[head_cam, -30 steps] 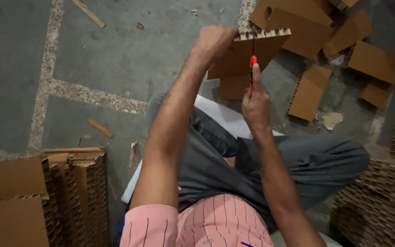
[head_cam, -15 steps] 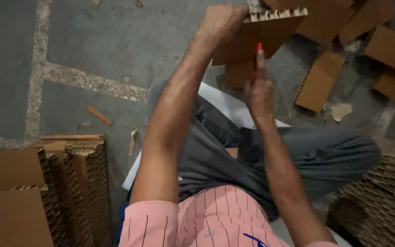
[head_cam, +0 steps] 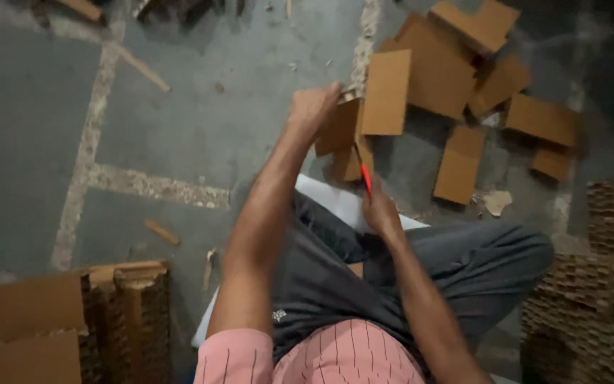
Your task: The person cuts a long strip of honeycomb cardboard using a utility knife while sitting on the floor, then stacks the cut rectangular pieces into a larger block by fitting their notched edges together.
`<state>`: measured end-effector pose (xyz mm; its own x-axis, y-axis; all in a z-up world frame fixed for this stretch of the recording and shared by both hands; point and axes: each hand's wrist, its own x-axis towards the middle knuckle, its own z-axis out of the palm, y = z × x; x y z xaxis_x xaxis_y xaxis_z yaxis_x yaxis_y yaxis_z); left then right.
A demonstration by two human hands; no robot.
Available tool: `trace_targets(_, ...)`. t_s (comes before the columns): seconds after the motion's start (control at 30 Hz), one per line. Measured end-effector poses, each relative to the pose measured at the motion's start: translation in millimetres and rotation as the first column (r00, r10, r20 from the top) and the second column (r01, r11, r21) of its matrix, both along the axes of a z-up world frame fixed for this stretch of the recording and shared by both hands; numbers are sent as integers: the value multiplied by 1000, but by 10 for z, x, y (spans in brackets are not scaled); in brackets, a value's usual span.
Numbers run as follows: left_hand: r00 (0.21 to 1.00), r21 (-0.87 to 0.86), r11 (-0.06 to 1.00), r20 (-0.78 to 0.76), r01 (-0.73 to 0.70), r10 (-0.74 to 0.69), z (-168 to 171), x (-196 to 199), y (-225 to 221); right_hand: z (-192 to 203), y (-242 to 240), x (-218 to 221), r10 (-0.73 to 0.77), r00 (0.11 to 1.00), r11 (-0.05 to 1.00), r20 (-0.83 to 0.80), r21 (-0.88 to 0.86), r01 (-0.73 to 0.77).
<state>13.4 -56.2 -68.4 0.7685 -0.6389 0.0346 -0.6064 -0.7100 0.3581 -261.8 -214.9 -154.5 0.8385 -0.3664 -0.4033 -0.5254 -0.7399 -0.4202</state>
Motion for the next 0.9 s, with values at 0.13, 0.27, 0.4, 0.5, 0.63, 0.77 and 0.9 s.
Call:
trace_targets(0.13,999,114,993,-39,-4,9,148,-39,381,-290,-87,-236,83,993,991,-85,-100,-92)
trace_targets(0.27,974,-220,952,-129,-211,186,247,-300,935,-427,-91,-358,218,975,967,39,-143,-210)
trace_targets(0.4,866,-463,735,-328,-496,377,-39,-551,1141,-164,66,-269,220,972,961,81,-191,-201)
trace_targets(0.5,822,-686,452,-458,-569,339,-388,-589,1149,148,222,-110,146,987,968,72,-218,-127)
trace_targets(0.63,752,-762,-21,-643,-647,143,-782,-529,1159,148,179,53,50,945,987,323,-158,2)
trace_targets(0.77,654,-677,-217,-736,-703,174,-834,-336,1072,66,14,543,-32,917,994,397,-82,70)
trace_targets(0.9,597,-595,-266,-798,-759,81,-893,-98,952,26,222,1043,192,919,975,345,-177,-137)
